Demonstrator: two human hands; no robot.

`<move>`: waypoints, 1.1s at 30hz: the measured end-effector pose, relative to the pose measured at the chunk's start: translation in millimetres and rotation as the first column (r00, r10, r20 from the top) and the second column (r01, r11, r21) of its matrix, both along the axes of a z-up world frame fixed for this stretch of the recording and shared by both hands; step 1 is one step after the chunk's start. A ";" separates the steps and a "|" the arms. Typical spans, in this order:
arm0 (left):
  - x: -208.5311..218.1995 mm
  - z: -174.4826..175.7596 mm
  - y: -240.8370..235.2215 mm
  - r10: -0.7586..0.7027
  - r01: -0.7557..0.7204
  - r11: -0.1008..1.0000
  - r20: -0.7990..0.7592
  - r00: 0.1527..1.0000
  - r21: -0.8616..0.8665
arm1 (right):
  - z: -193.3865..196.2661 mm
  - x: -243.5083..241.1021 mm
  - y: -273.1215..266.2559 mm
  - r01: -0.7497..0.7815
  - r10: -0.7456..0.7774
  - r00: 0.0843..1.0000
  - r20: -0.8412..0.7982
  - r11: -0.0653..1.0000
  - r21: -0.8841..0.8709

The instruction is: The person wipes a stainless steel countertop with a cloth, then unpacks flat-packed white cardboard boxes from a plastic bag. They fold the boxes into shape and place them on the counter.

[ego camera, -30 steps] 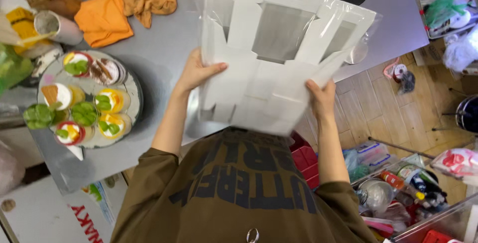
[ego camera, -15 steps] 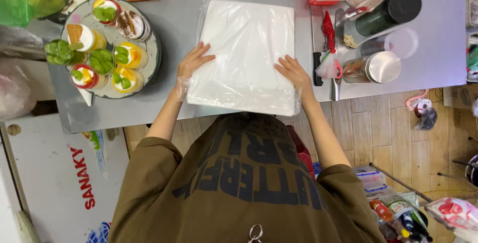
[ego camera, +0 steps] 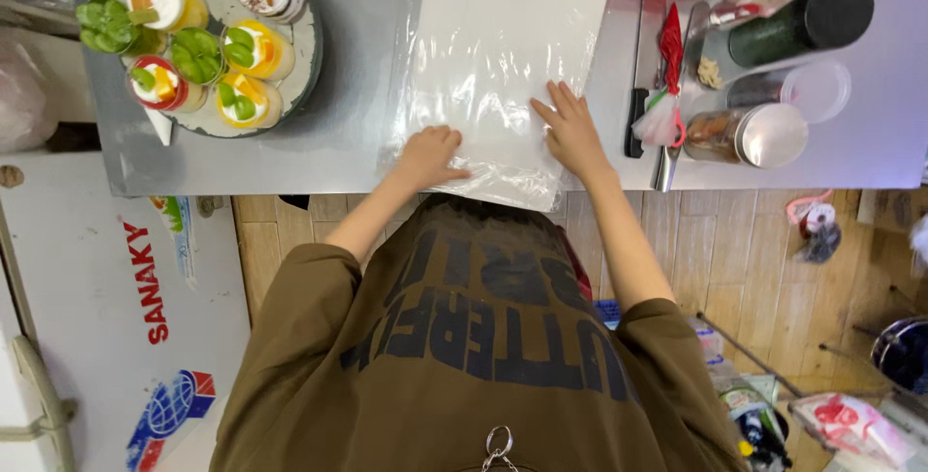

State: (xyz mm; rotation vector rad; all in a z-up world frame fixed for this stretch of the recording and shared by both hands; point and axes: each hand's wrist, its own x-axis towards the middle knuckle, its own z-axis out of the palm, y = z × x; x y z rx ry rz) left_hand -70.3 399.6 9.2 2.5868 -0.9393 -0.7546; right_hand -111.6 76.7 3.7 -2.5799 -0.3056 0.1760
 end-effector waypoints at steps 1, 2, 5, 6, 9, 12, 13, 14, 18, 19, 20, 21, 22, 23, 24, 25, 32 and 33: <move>-10.3 -5.0 -1.6 0.035 -0.032 0.998 0.054 0.998 -0.053 | -3.6 4.7 7.9 0.005 -0.004 1.000 -0.024 1.000 0.031; -18.0 -10.8 -4.5 0.074 -0.062 0.992 0.113 0.991 -0.106 | -7.3 11.2 16.1 0.026 -0.027 0.998 -0.062 0.999 -0.019; -27.4 -23.3 -4.1 0.282 -0.266 0.957 0.152 0.947 -0.114 | -13.8 20.5 35.2 0.086 -0.110 0.981 -0.158 0.985 -0.146; -29.2 -25.5 -3.3 0.363 -0.353 0.931 0.144 0.921 -0.090 | -15.3 21.0 39.6 0.105 -0.136 0.974 -0.183 0.980 -0.169; -36.5 -22.7 -4.2 0.290 -0.294 0.956 0.239 0.927 -0.016 | -17.5 18.7 51.4 0.150 -0.200 0.963 -0.182 0.955 -0.255; -39.6 -10.7 -4.0 0.267 -0.269 0.963 0.229 0.936 -0.026 | -20.8 20.8 57.1 0.158 -0.208 0.968 -0.137 0.937 -0.310; -45.5 -5.9 -1.5 0.267 -0.261 0.964 0.244 0.932 -0.055 | -22.9 19.3 59.3 0.154 -0.202 0.972 -0.123 0.934 -0.322; -48.2 -1.6 1.2 0.266 -0.252 0.964 0.263 0.927 -0.086 | -25.4 21.6 60.3 0.152 -0.204 0.970 -0.135 0.934 -0.323; -54.1 10.4 24.3 0.404 -0.310 0.903 0.347 0.846 -0.297 | -31.7 29.4 64.6 0.135 -0.192 0.971 -0.141 0.932 -0.337; -56.4 12.4 33.5 0.466 -0.372 0.873 0.313 0.828 -0.315 | -31.5 28.7 65.1 0.128 -0.184 0.973 -0.138 0.930 -0.344; -57.9 14.0 41.7 0.523 -0.431 0.839 0.278 0.806 -0.332 | -30.1 28.1 64.0 0.118 -0.171 0.978 -0.124 0.928 -0.354; -60.2 14.4 45.2 0.578 -0.487 0.801 0.241 0.779 -0.347 | -28.3 27.9 63.1 0.108 -0.157 0.982 -0.109 0.926 -0.363; -62.2 13.7 45.5 0.584 -0.500 0.803 0.257 0.770 -0.325 | -26.2 28.2 62.8 0.100 -0.145 0.985 -0.093 0.922 -0.374; -64.0 12.9 45.0 0.589 -0.513 0.803 0.272 0.761 -0.302 | -24.0 29.4 63.1 0.077 -0.133 0.985 -0.108 0.908 -0.411; -62.8 12.3 44.6 0.587 -0.521 0.807 0.288 0.757 -0.278 | -21.7 30.4 64.7 0.061 -0.128 0.984 -0.122 0.893 -0.445; -60.2 11.1 42.6 0.604 -0.575 0.796 0.285 0.744 -0.187 | -19.9 31.5 67.4 0.044 -0.124 0.983 -0.137 0.877 -0.479; -33.8 -20.0 57.4 0.696 -0.696 0.718 0.016 0.718 -0.007 | -30.9 47.9 150.8 -0.436 0.443 0.894 0.068 0.894 -0.100; -36.7 -28.4 63.0 0.702 -0.706 0.705 -0.070 0.709 -0.073 | -34.8 51.1 169.4 -0.484 0.488 0.870 0.066 0.872 -0.071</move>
